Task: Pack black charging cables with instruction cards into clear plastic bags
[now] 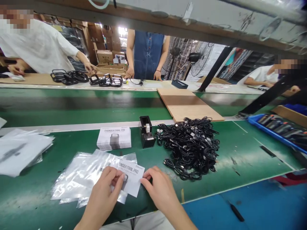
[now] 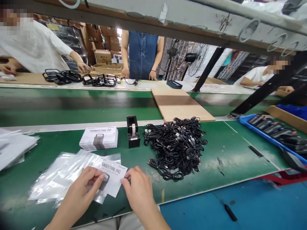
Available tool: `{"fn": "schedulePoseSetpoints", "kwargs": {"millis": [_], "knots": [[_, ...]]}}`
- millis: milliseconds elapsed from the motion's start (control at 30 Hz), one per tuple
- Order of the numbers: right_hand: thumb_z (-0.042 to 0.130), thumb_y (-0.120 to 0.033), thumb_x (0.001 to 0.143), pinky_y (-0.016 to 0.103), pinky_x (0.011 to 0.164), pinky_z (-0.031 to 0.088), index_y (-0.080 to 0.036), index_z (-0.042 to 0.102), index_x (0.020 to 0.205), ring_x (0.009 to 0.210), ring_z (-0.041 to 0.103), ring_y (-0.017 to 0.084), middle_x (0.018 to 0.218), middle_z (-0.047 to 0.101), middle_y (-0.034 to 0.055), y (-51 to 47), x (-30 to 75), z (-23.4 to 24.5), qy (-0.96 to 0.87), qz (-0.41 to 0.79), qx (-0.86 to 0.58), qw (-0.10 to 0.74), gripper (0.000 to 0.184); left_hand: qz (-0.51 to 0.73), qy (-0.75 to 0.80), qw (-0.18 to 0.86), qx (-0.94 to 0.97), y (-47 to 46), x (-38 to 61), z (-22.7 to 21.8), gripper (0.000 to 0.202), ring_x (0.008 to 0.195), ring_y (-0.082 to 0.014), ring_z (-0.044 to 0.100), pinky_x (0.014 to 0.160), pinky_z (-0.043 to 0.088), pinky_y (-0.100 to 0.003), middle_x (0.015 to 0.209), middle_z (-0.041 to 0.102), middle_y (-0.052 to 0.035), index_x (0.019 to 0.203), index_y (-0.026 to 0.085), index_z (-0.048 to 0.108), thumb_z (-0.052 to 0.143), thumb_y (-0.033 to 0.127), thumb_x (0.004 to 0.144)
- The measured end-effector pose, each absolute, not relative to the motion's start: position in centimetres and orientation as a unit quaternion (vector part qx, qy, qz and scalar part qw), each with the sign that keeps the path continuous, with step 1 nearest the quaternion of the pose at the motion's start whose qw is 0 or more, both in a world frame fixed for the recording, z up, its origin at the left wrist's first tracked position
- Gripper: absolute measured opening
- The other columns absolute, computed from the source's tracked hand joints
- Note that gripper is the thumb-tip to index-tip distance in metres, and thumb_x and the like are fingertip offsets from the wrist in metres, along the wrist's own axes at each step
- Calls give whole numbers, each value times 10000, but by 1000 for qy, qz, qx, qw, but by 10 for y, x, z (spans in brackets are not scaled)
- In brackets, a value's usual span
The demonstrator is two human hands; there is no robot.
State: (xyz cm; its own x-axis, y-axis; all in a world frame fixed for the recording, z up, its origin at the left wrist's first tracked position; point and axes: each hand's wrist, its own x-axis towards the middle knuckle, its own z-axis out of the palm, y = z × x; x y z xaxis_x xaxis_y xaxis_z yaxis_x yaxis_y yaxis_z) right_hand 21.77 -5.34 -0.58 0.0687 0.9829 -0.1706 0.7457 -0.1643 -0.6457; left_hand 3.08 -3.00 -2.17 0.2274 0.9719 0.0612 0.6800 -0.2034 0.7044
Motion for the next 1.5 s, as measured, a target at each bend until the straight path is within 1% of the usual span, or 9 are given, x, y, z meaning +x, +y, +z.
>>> {"fn": "schedulePoseSetpoints", "kwargs": {"millis": [267, 433, 567, 633, 800, 1000, 1167, 1300, 1500], "knots": [[470, -156, 797, 191, 527, 394, -208, 646, 710, 571, 593, 122, 608, 643, -19, -32, 179, -8, -663, 397, -576, 265, 203, 269, 533, 301, 744, -30, 36, -14, 207, 707, -162, 545, 638, 458, -257, 783, 518, -18, 770, 221, 553, 407, 349, 840], [554, -117, 752, 304, 607, 474, -197, 591, 1053, 795, 584, 237, 931, 611, 98, -36, 224, 8, -707, 75, -694, 117, 314, 258, 555, 317, 724, -28, 37, -16, 236, 646, -163, 533, 610, 442, -266, 728, 526, -3, 702, 228, 528, 407, 389, 825], [474, 67, 682, 377, 598, 502, -129, 603, 1059, 775, 577, 285, 828, 615, 138, -33, 265, 6, -713, -35, -700, -24, 444, 279, 581, 323, 693, -28, 40, -16, 281, 576, -160, 492, 556, 395, -262, 658, 509, 20, 657, 241, 510, 386, 436, 816], [453, 61, 704, 359, 642, 509, -153, 626, 1003, 781, 581, 252, 810, 613, 111, -32, 269, 5, -744, 23, -667, 44, 407, 280, 588, 334, 681, -27, 41, -15, 288, 582, -163, 487, 565, 384, -265, 650, 504, 21, 657, 238, 506, 388, 450, 811], [479, -232, 826, 299, 717, 506, -206, 527, 1115, 779, 587, 158, 901, 604, 43, -34, 240, 7, -572, 379, -573, 447, 294, 264, 584, 394, 659, -20, 36, -15, 269, 666, -174, 516, 630, 398, -271, 694, 522, 9, 698, 223, 509, 416, 451, 808], [632, -299, 711, 281, 705, 493, -172, 529, 938, 758, 592, 151, 832, 627, 32, -38, 195, -15, -349, 526, -517, 577, 279, 297, 590, 450, 601, -20, 36, -15, 266, 633, -155, 497, 586, 397, -247, 683, 514, 13, 728, 202, 523, 464, 454, 790], [613, -295, 738, 280, 663, 475, -166, 550, 845, 712, 617, 172, 754, 651, 38, -34, 172, -25, -408, 520, -519, 541, 179, 352, 555, 455, 600, -20, 41, -3, 250, 644, -143, 513, 589, 422, -235, 690, 508, 14, 717, 192, 540, 479, 420, 798], [401, -332, 882, 329, 854, 396, -202, 655, 787, 1008, 550, 206, 842, 666, 40, -19, 169, 0, -635, 423, -481, 432, 301, 410, 533, 446, 590, -14, 37, 18, 241, 673, -147, 537, 628, 447, -247, 708, 538, 9, 739, 186, 548, 495, 415, 792], [673, -281, 715, 361, 939, 282, -225, 647, 698, 977, 533, 174, 766, 658, -19, 19, 171, 77, -840, 214, -386, 316, 64, 501, 541, 379, 559, 1, 10, 42, 285, 833, -161, 531, 753, 423, -258, 864, 554, -6, 841, 210, 531, 546, 479, 749]]}}
